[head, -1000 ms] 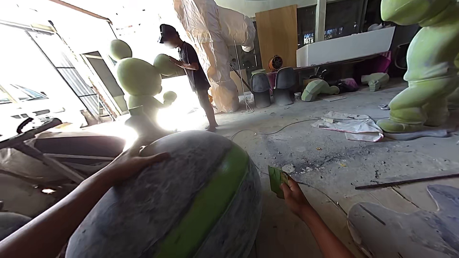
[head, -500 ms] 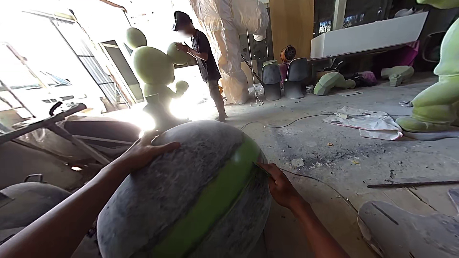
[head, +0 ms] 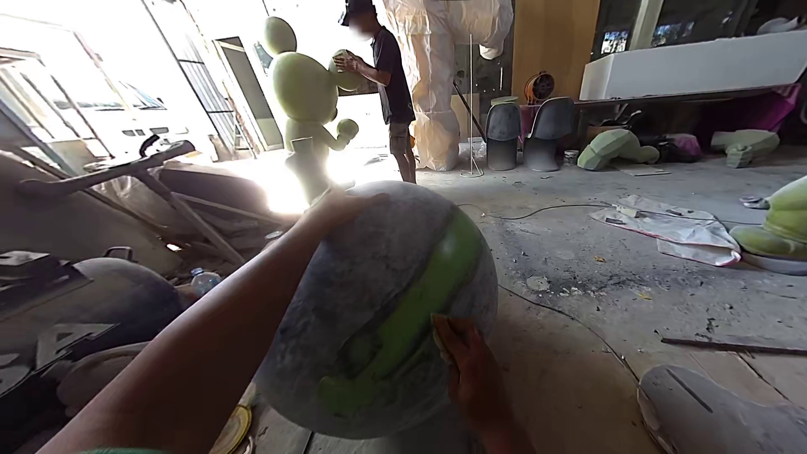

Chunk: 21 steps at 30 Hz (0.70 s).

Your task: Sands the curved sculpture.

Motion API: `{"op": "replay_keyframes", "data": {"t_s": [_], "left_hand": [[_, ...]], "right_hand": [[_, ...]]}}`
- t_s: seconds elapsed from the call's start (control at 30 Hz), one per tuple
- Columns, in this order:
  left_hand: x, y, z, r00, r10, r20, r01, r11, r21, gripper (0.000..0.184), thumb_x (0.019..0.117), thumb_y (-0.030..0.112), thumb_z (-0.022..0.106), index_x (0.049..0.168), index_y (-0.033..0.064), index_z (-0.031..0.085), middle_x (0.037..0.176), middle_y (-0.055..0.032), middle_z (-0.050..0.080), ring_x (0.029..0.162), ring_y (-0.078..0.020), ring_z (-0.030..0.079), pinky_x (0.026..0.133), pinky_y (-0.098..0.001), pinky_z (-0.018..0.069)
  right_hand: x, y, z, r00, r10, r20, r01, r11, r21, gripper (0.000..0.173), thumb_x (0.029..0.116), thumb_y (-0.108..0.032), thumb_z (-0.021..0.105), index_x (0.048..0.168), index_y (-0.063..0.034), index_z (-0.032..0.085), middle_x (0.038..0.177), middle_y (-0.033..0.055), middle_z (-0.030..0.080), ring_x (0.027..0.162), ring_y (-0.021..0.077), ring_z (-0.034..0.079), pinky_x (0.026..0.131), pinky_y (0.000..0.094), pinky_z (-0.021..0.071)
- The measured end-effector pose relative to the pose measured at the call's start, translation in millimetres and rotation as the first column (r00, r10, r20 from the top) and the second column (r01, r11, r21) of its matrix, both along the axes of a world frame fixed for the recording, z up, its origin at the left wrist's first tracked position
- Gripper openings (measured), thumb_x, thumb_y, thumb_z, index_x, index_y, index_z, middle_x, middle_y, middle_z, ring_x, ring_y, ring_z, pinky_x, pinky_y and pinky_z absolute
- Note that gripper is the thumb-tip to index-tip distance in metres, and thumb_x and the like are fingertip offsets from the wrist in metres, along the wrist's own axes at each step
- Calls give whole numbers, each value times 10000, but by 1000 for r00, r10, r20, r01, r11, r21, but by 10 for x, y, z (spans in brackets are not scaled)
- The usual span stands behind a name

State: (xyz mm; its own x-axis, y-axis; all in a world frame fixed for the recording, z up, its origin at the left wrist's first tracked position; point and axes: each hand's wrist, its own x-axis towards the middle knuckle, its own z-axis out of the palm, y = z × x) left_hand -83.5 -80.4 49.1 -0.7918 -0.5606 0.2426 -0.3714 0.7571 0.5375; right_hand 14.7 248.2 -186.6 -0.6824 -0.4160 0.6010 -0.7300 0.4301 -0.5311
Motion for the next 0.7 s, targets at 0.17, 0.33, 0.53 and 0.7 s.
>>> {"op": "replay_keyframes", "data": {"t_s": [0.17, 0.33, 0.53, 0.7], "left_hand": [[-279, 33, 14, 997, 79, 22, -79, 997, -6, 1421, 484, 986, 649, 1527, 64, 361, 1342, -287, 587, 1246, -465, 573, 972, -717, 451], [-461, 178, 54, 989, 132, 72, -130, 991, -30, 1451, 464, 1011, 613, 1519, 42, 383, 1376, -297, 563, 1301, -477, 527, 990, -734, 420], [-733, 440, 80, 982, 166, 90, -161, 985, -64, 1481, 457, 997, 633, 1558, 63, 302, 1436, -273, 528, 1340, -458, 503, 1022, -762, 368], [-1061, 653, 55, 967, 236, 96, -224, 966, -127, 1506, 437, 1023, 585, 1560, 60, 300, 1444, -259, 529, 1358, -472, 478, 1037, -797, 312]], "right_hand": [[443, -251, -444, 995, -76, -61, 77, 997, 9, 718, 813, -44, 642, 1479, -301, 570, 1434, 118, 581, 1318, 301, 566, 1061, 493, 513], [769, -359, -672, 996, -54, -67, 62, 990, 126, 747, 768, -54, 716, 1461, -303, 590, 1431, 131, 601, 1343, 357, 555, 1087, 605, 458], [877, -158, -584, 979, 102, 174, -78, 987, -141, 593, 886, 11, 502, 1456, -129, 581, 1372, 89, 640, 1201, 216, 658, 942, 433, 594], [739, -30, -349, 977, -105, 187, 163, 929, -331, 482, 873, -27, 470, 1345, 4, 561, 1245, 105, 684, 1116, 178, 684, 912, 381, 592]]}}
